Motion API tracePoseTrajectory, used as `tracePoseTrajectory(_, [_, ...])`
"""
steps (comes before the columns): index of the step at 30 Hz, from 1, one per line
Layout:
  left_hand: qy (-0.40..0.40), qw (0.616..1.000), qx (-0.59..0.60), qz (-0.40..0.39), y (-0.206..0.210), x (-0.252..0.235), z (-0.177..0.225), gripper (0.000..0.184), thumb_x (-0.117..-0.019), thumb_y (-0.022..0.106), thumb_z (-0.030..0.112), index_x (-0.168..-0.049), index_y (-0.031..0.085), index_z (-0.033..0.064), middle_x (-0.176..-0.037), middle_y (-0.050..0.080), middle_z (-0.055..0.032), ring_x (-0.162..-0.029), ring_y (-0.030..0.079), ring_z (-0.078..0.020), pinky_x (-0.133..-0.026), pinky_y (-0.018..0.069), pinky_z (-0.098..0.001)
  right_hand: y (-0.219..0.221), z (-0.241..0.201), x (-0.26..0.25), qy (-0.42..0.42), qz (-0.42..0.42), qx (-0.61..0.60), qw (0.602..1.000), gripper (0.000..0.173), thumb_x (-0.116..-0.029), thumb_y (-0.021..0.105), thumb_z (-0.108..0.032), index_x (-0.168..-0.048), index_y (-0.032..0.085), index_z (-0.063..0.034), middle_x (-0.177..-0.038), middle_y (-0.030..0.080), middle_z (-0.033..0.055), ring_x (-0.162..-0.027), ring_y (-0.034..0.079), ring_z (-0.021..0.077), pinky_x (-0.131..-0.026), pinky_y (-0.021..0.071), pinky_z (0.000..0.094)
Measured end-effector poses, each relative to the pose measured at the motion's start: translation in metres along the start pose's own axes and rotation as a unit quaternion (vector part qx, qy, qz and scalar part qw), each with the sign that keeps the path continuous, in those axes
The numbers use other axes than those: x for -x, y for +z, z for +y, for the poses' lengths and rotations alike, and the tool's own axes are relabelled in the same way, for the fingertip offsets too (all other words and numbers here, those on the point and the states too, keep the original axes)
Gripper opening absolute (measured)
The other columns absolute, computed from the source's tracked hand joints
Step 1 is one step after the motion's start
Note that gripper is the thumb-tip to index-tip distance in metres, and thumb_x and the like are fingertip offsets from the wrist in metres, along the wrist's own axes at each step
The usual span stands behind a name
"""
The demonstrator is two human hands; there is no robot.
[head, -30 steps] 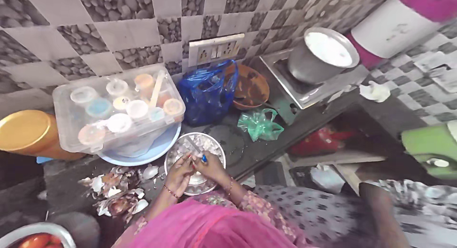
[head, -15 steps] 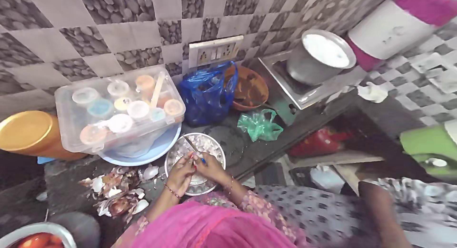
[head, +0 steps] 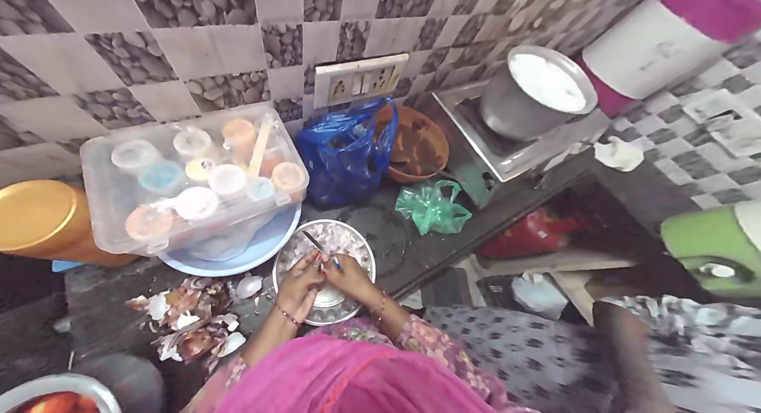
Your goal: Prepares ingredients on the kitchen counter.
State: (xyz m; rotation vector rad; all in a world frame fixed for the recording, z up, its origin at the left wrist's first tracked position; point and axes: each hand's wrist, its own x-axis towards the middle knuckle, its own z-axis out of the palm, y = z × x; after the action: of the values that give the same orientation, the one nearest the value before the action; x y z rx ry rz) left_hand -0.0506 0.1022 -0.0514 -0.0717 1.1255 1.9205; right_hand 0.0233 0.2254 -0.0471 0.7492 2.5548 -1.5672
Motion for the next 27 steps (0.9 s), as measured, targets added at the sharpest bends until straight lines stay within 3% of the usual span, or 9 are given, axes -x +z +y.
tracePoseTrajectory(8, [0.012,1.0,0.006,0.004,0.002,0.001,0.0,0.035,-0.0978,0.044,-0.006,-0.131,0.05,-0.0005,-0.099,0.066,-0.0005,-0.077,0.063,-0.0035,-0.068,0.0543,-0.0192,-0.003,-0.004,-0.004,0.013,-0.019,-0.038,0.999,0.041,-0.1072,0.043,-0.028,-0.087,0.062,0.0021,-0.074,0.054,0.0044,-0.069,0.054,0.0121,-0.067,0.0477,0.0345])
tracePoseTrajectory(11, [0.008,0.999,0.038,0.021,0.003,0.001,0.002,0.031,-0.0992,0.041,-0.006,-0.127,0.051,0.0018,-0.094,0.067,0.0003,-0.075,0.065,-0.004,-0.067,0.0561,-0.0194,-0.005,0.0,-0.005,0.009,-0.018,-0.097,0.995,0.028,-0.1013,0.054,-0.024,-0.091,0.062,0.0001,-0.075,0.055,-0.0003,-0.068,0.054,0.0056,-0.067,0.0483,0.028])
tracePoseTrajectory(14, [0.012,0.997,0.067,0.042,-0.003,-0.002,0.002,0.03,-0.1006,0.041,-0.007,-0.128,0.051,-0.0002,-0.092,0.066,-0.001,-0.074,0.065,-0.0041,-0.066,0.0561,-0.0183,-0.02,-0.007,-0.004,0.019,-0.012,-0.012,1.0,0.031,-0.1002,0.055,-0.029,-0.099,0.062,0.0015,-0.08,0.057,0.0064,-0.073,0.056,0.0146,-0.071,0.049,0.0363])
tracePoseTrajectory(17, [0.007,0.995,0.078,0.058,-0.008,-0.002,0.004,0.032,-0.1005,0.04,-0.007,-0.13,0.05,-0.0022,-0.096,0.066,-0.0026,-0.079,0.066,-0.0044,-0.072,0.056,-0.0174,-0.037,-0.025,0.002,0.027,0.013,0.117,0.993,0.038,-0.105,0.042,-0.03,-0.104,0.063,0.0016,-0.087,0.062,0.0151,-0.085,0.063,0.0275,-0.079,0.0497,0.0482])
tracePoseTrajectory(20, [0.001,0.996,0.07,0.054,-0.008,-0.002,0.005,0.034,-0.1017,0.04,-0.007,-0.135,0.047,-0.0049,-0.103,0.067,-0.0052,-0.086,0.068,-0.0076,-0.079,0.0571,-0.0209,-0.042,-0.035,0.0,0.047,0.051,0.22,0.973,0.044,-0.1087,0.035,-0.028,-0.115,0.067,0.0012,-0.108,0.07,0.0201,-0.103,0.068,0.0347,-0.088,0.0519,0.0546])
tracePoseTrajectory(22, [-0.002,0.997,0.06,0.043,-0.008,-0.001,0.005,0.036,-0.1008,0.04,-0.007,-0.136,0.047,-0.0056,-0.107,0.067,-0.0067,-0.088,0.068,-0.0086,-0.08,0.0574,-0.0221,-0.043,-0.034,-0.004,0.064,0.052,0.274,0.958,0.041,-0.1088,0.038,-0.03,-0.116,0.068,-0.0029,-0.113,0.07,0.0178,-0.107,0.068,0.0344,-0.087,0.0521,0.0551])
tracePoseTrajectory(27, [-0.014,0.999,0.044,0.022,-0.008,0.003,0.007,0.038,-0.1009,0.041,-0.005,-0.139,0.045,-0.004,-0.108,0.067,-0.0078,-0.086,0.069,-0.0102,-0.078,0.0586,-0.0234,-0.038,-0.021,-0.006,0.041,0.097,0.273,0.956,0.035,-0.1007,0.058,-0.035,-0.112,0.071,-0.005,-0.105,0.072,0.0165,-0.098,0.07,0.0349,-0.081,0.0535,0.0563])
